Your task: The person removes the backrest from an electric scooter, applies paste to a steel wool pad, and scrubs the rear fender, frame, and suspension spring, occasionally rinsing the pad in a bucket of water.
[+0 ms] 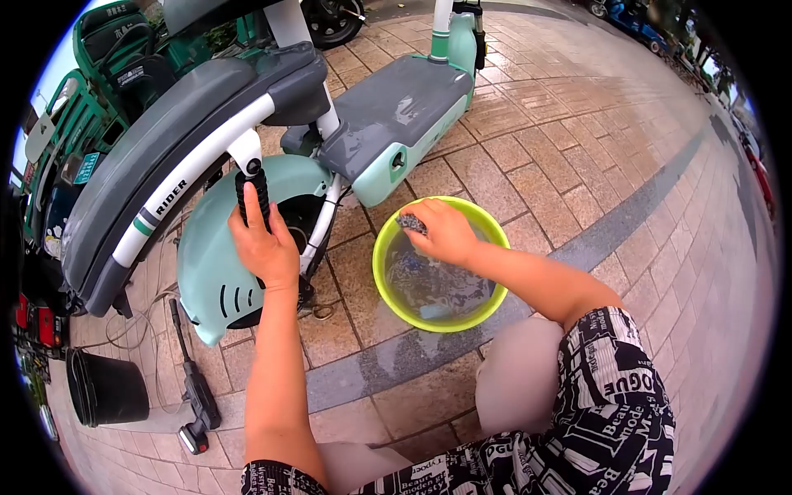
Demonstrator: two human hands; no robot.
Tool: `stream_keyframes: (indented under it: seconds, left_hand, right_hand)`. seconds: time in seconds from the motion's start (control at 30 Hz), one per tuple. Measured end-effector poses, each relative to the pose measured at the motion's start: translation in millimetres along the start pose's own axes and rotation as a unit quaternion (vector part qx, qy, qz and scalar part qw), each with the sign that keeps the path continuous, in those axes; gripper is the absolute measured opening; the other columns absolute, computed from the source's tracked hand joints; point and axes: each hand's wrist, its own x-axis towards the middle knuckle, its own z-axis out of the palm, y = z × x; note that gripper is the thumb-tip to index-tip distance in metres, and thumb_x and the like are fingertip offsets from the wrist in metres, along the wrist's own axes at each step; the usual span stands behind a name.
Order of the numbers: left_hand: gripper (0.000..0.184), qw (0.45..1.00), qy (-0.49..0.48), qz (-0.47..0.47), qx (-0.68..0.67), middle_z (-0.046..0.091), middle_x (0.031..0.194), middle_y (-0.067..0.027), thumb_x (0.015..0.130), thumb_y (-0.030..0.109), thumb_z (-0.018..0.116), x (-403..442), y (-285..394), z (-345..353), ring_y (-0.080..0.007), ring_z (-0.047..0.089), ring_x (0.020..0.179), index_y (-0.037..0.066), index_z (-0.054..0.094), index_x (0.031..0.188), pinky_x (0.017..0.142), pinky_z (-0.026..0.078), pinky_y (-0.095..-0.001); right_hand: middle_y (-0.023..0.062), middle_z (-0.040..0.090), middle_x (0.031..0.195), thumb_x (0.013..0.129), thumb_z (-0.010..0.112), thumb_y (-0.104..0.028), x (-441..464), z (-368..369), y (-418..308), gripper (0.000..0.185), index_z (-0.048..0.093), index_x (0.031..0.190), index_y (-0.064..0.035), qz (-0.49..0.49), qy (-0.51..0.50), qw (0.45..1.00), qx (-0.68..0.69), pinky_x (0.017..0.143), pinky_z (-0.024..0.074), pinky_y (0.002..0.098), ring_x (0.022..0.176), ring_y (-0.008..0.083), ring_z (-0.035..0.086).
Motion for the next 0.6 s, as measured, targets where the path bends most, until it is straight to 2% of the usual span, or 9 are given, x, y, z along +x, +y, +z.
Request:
stream_keyframes:
  seconds: [0.1, 0.23, 0.33, 0.37, 0.43, 0.47, 0.53, 0.57, 0.6]
  left_hand:
    - [0.061, 1.0, -0.009, -0.018, -0.005, 0.057, 0.119, -0.0177, 0.09, 0.011, 0.068, -1, 1, -1, -0.0382, 0.059, 0.1, 0.022, 0.047, 0.146, 0.083, 0.05, -0.0438]
    - [0.06, 1.0, -0.014, -0.011, 0.005, 0.057, 0.118, -0.0185, 0.089, 0.011, 0.067, 0, 0, -2, -0.0383, 0.059, 0.099, 0.02, 0.048, 0.145, 0.082, 0.05, -0.0438]
    - [0.059, 1.0, -0.005, -0.012, 0.016, 0.058, 0.117, -0.0187, 0.089, 0.012, 0.067, -1, 1, 0, -0.0384, 0.06, 0.097, 0.02, 0.048, 0.145, 0.079, 0.051, -0.044]
    - [0.059, 1.0, -0.005, -0.015, 0.016, 0.058, 0.117, -0.0187, 0.089, 0.012, 0.067, -1, 0, 1, -0.0384, 0.06, 0.097, 0.02, 0.048, 0.145, 0.079, 0.051, -0.044]
    - [0.058, 1.0, 0.01, -0.01, 0.024, 0.058, 0.115, -0.0182, 0.09, 0.014, 0.067, -1, 2, 3, -0.0384, 0.061, 0.095, 0.02, 0.048, 0.144, 0.077, 0.051, -0.0443]
    - [0.058, 1.0, 0.013, -0.015, 0.024, 0.058, 0.115, -0.0182, 0.09, 0.014, 0.067, 1, 1, 5, -0.0384, 0.061, 0.095, 0.02, 0.048, 0.144, 0.077, 0.051, -0.0443]
    - [0.058, 0.999, 0.007, -0.025, 0.027, 0.059, 0.117, -0.0186, 0.09, 0.015, 0.067, -2, 2, 4, -0.0386, 0.061, 0.097, 0.021, 0.048, 0.144, 0.078, 0.052, -0.0441]
    - [0.058, 0.999, 0.01, -0.029, 0.026, 0.059, 0.117, -0.0186, 0.09, 0.015, 0.067, 0, 2, 6, -0.0386, 0.061, 0.097, 0.021, 0.048, 0.144, 0.078, 0.052, -0.0441]
    - [0.058, 0.999, 0.013, -0.021, 0.023, 0.059, 0.119, -0.0189, 0.09, 0.015, 0.067, -1, 2, 5, -0.0387, 0.061, 0.099, 0.022, 0.048, 0.144, 0.078, 0.052, -0.0439]
  right_hand:
    - [0.0166, 0.062, 0.116, 0.089, 0.067, -0.018, 85, -19, -33, 0.039, 0.059, 0.126, -0.008, -0.058, 0.186, 0.974, 0.119, 0.099, 0.0458, 0.0413, 0.114, 0.0344, 0.058]
    - [0.02, 0.057, 0.134, 0.09, 0.062, -0.012, 202, -39, -72, 0.048, 0.052, 0.136, -0.004, 0.049, 0.292, 0.878, 0.376, 0.106, 0.0409, 0.0404, 0.125, 0.0361, 0.053]
    - [0.0217, 0.055, 0.138, 0.088, 0.059, -0.007, 235, 8, -52, 0.051, 0.051, 0.138, -0.0039, 0.041, 0.29, 0.9, 0.323, 0.107, 0.0402, 0.0418, 0.128, 0.0373, 0.052]
    - [0.0226, 0.056, 0.136, 0.087, 0.058, -0.004, 222, 41, -32, 0.053, 0.05, 0.139, -0.0044, 0.002, 0.321, 0.931, 0.175, 0.107, 0.0396, 0.044, 0.127, 0.0391, 0.052]
    - [0.0248, 0.057, 0.133, 0.086, 0.058, -0.003, 194, 43, -3, 0.053, 0.049, 0.138, -0.0014, -0.054, 0.209, 0.976, 0.024, 0.105, 0.0419, 0.0459, 0.124, 0.0424, 0.053]
    - [0.0248, 0.057, 0.133, 0.086, 0.058, -0.003, 200, 28, -11, 0.053, 0.049, 0.138, -0.0014, -0.058, 0.206, 0.977, 0.021, 0.105, 0.0419, 0.0459, 0.124, 0.0424, 0.053]
    - [0.027, 0.057, 0.129, 0.086, 0.058, -0.003, 204, -14, -32, 0.048, 0.051, 0.133, 0.0026, 0.07, 0.04, 0.992, 0.1, 0.099, 0.0454, 0.0478, 0.118, 0.0448, 0.055]
    - [0.027, 0.057, 0.129, 0.086, 0.058, -0.003, 209, -16, -37, 0.048, 0.051, 0.133, 0.0026, 0.068, 0.038, 0.992, 0.095, 0.099, 0.0454, 0.0478, 0.118, 0.0448, 0.055]
    - [0.028, 0.057, 0.128, 0.085, 0.058, -0.004, 214, -11, -47, 0.045, 0.052, 0.13, 0.0039, 0.068, 0.132, 0.984, 0.1, 0.097, 0.0465, 0.049, 0.115, 0.0458, 0.056]
